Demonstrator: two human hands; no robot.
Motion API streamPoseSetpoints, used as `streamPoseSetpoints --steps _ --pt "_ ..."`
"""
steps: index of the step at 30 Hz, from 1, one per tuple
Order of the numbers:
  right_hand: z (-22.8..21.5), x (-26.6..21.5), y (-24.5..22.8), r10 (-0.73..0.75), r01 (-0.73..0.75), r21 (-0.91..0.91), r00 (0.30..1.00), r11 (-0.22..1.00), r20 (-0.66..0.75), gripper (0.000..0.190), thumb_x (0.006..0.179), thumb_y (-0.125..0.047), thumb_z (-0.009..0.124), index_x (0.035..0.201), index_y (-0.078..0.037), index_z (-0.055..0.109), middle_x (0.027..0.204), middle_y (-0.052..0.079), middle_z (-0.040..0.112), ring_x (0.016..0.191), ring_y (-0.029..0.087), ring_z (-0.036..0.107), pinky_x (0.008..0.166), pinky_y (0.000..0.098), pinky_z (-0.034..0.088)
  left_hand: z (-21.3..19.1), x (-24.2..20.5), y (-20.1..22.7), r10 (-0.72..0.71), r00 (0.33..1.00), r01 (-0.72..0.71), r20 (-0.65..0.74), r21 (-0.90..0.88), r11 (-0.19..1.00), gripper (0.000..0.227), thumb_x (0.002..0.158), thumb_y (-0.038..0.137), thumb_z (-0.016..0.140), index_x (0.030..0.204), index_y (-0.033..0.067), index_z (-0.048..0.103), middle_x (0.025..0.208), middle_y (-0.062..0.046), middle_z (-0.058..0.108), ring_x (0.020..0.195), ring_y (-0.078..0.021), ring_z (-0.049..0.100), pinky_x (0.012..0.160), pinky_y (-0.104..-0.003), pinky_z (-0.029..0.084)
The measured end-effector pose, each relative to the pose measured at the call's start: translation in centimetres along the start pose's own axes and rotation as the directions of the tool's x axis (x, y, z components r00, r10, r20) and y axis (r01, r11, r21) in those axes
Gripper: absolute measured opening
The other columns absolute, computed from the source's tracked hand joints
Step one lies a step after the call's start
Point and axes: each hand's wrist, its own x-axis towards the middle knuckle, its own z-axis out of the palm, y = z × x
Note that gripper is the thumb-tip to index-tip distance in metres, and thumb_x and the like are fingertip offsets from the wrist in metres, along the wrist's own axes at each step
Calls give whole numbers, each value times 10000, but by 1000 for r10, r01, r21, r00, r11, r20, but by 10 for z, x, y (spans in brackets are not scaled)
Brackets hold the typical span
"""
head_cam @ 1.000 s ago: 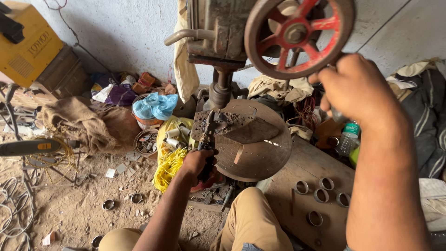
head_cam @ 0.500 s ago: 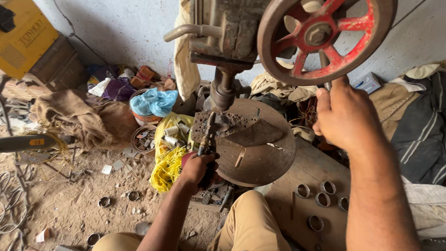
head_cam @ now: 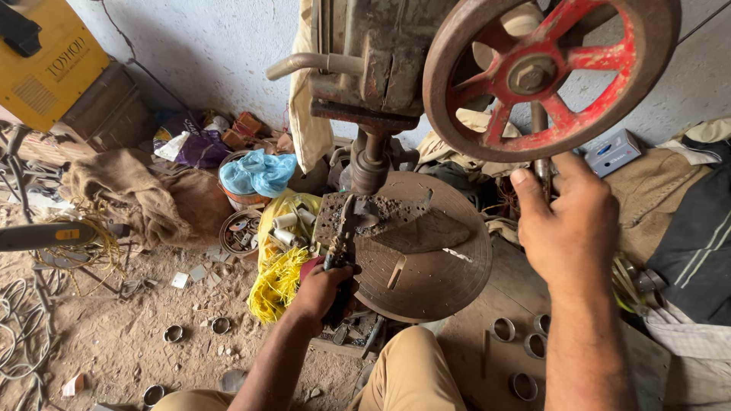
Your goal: The person operates a manual drill press by turning the red handwheel to lower the drill bit onto a metal piece held in a vise. The person continues to rotate the wheel to drill into the metal workpiece.
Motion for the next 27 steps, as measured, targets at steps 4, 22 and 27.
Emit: streamPoseSetpoints --steps 4,22,27 --pt "6 0 11 -198 198 -14 976 980 -87 254 994 -162 750 1217 -52 697 867 126 717 756 276 694 678 394 502 1 -1 1 -19 1000 19 -12 -5 1000 243 991 215 537 1117 35 640 763 -64 632 551 -180 586 484 -326 489" --pt "2 -1 -4 28 -35 170 999 985 40 234 950 -136 753 1158 -46 697 608 76 641 438 147 571 440 334 426 -3 5 0 -33 999 34 25 -32 999 274 995 211 533 1160 13 628 767 -67 621 547 -179 581 452 -326 470" --pt "2 0 -4 34 -45 215 998 976 53 257 936 -120 748 1170 -39 679 640 71 657 433 139 555 419 332 418 -2 5 0 -46 999 46 24 -32 998 293 1008 196 515 1215 22 627 798 -71 629 577 -173 578 492 -330 491"
